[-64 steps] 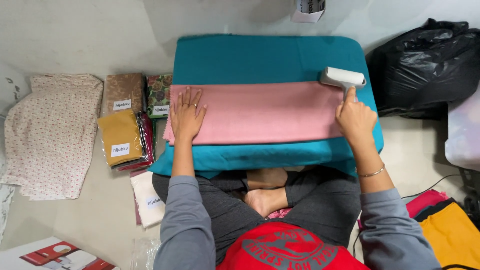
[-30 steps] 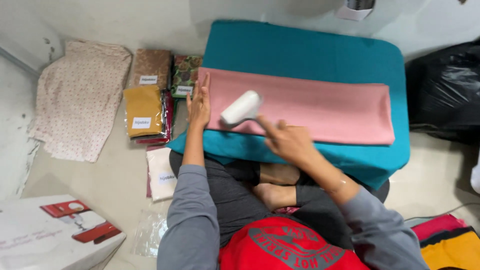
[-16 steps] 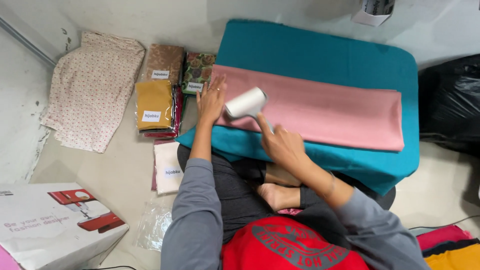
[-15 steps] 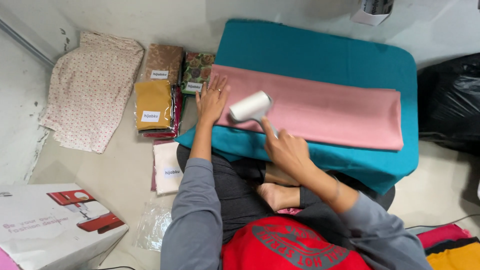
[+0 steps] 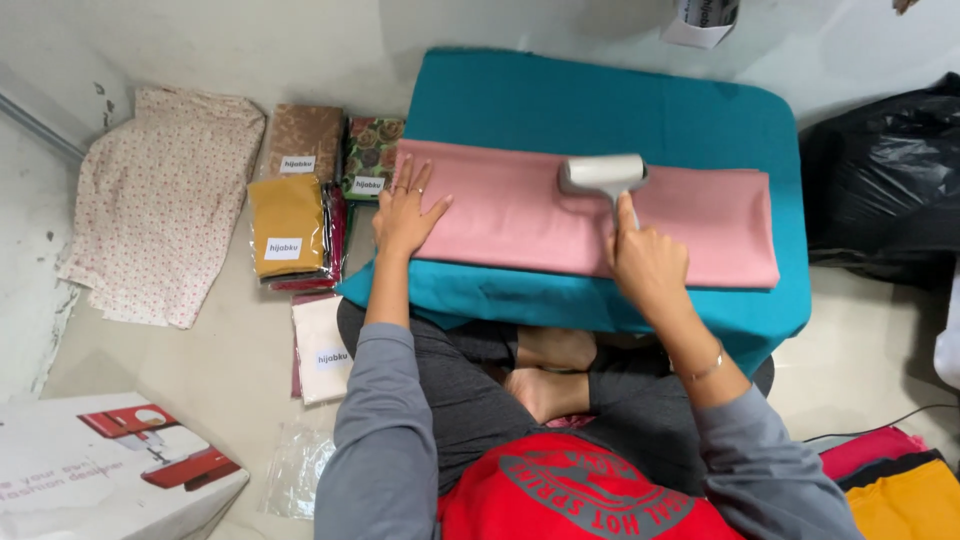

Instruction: Cleaning a piece of fabric with a lint roller, folding it, and placing it into a plastic bag.

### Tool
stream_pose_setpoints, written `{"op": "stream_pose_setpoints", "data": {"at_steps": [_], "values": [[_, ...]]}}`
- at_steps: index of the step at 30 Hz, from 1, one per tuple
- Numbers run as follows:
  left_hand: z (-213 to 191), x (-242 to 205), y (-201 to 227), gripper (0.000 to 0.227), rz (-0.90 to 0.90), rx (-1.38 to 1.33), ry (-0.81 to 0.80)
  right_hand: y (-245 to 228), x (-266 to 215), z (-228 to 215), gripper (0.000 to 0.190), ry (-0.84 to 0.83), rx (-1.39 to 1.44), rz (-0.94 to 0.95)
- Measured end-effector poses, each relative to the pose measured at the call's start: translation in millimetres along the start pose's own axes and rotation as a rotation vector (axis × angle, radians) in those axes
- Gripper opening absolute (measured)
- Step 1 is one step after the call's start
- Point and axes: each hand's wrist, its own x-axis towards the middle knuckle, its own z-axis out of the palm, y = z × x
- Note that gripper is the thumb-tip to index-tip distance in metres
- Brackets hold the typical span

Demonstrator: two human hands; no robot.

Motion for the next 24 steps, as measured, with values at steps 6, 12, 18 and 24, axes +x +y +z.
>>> {"op": "stream_pose_setpoints", "data": {"at_steps": [6, 12, 18, 24], "values": [[-11, 1, 7, 0.079, -0.05, 0.02, -0.062, -11, -89, -63, 0.067, -0.16, 0.002, 0.035], [-12, 2, 8, 0.077, -0.09, 0.024, -0.101, 22, -99, -77, 0.065, -0.188, -0.077, 0.048], [-16, 0, 10, 0.075, -0.081, 0.004, -0.096, 119, -34, -10, 0.052, -0.047, -0.103, 0.306], [-16, 0, 9, 0.074, -0.1, 0.022, -0.129, 142, -48, -19, 0.052, -0.041, -0.139, 0.348]]}}
